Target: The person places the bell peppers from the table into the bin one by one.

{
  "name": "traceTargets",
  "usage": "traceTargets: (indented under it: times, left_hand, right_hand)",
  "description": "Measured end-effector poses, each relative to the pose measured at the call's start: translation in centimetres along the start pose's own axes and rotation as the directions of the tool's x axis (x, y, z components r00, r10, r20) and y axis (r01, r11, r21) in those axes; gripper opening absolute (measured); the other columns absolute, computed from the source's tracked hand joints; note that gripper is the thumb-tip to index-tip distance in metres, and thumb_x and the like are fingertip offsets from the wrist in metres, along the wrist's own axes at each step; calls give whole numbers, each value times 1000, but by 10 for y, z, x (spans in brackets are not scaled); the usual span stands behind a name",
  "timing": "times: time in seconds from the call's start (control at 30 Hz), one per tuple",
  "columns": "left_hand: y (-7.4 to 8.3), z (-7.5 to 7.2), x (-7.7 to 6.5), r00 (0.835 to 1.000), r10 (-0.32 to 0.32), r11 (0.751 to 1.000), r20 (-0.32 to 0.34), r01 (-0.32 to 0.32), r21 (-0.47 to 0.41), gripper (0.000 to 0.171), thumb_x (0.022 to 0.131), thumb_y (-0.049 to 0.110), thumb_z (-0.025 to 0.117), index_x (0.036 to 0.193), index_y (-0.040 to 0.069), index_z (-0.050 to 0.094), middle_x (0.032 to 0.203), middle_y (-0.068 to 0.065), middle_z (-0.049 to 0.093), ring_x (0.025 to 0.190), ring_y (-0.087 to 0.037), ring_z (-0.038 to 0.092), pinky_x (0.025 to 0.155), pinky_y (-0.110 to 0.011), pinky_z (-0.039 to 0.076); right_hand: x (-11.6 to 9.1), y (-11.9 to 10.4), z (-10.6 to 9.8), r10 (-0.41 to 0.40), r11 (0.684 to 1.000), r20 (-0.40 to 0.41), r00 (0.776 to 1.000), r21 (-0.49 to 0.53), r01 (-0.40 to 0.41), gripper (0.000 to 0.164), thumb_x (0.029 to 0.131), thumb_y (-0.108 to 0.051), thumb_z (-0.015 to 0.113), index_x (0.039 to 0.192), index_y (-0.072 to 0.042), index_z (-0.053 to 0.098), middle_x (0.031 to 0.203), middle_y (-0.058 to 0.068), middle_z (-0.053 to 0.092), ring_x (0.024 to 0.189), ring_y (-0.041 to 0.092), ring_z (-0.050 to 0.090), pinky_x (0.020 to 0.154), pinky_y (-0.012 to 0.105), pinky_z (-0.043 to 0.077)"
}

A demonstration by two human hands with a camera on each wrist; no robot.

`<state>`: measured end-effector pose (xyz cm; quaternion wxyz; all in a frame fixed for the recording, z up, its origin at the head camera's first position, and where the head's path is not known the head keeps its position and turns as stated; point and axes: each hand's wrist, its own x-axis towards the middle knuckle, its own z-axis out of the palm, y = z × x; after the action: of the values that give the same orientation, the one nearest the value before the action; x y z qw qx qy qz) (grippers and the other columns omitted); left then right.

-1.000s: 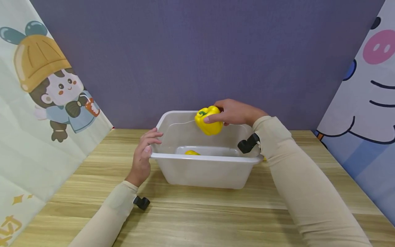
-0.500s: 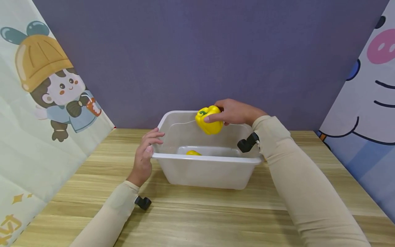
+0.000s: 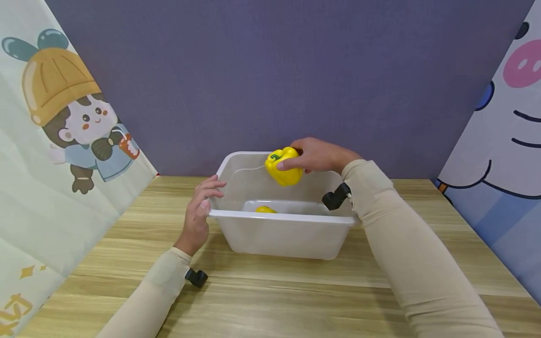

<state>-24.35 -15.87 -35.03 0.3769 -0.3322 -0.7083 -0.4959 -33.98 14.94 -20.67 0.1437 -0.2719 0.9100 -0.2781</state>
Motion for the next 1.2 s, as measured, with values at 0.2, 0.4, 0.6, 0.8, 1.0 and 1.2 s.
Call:
traceTargets:
  times: [0.2,0.4,0.6,0.8,1.0,1.2]
  left_hand:
    - [0,0,0,1000,4,1000,0,-4,-3,34,98,22,37,101,0,62,126,-19,61,136,-40,41,117,-52,25]
    - [0,0,0,1000,11,1000,-3,-11,-1,37,99,27,37,101,0,62,126,-19,61,135,-41,42,117,-52,25]
    - [1,-1,0,1000,10,1000,-3,-10,0,36,98,25,36,101,0,62,126,-19,61,135,-41,42,117,-52,25]
    - [0,-1,-1,1000,12,1000,-5,-12,-3,34,97,23,36,101,0,62,126,-20,61,134,-42,42,117,-52,25]
    - [-1,-1,-2,1000,18,1000,-12,-18,-9,31,94,17,37,101,0,62,125,-20,61,134,-43,42,116,-53,25]
    - [-2,-1,-3,1000,19,1000,-17,-19,-17,30,93,15,37,101,0,62,124,-20,62,133,-43,42,117,-53,25]
  right_hand:
    - [1,0,3,2,1000,-3,1000,-3,-2,65,85,-61,68,123,-10,57,112,7,62,99,26,58,91,44,54]
    - [1,-1,6,0,1000,3,1000,4,0,66,84,-62,68,123,-11,57,111,7,62,99,26,58,93,47,53]
    - [1,-1,8,8,1000,3,1000,-2,-8,67,84,-63,68,124,-11,57,112,7,62,99,26,58,93,46,53]
    - [1,-2,9,0,1000,7,1000,-12,0,67,84,-62,67,124,-9,57,111,7,63,98,25,58,92,47,53]
    - [2,-2,11,3,1000,19,1000,2,-3,64,84,-60,68,123,-10,58,111,7,63,98,25,58,92,47,53]
    - [2,-1,14,-1,1000,28,1000,-3,1,65,84,-60,68,123,-8,58,111,8,63,98,25,58,91,46,54]
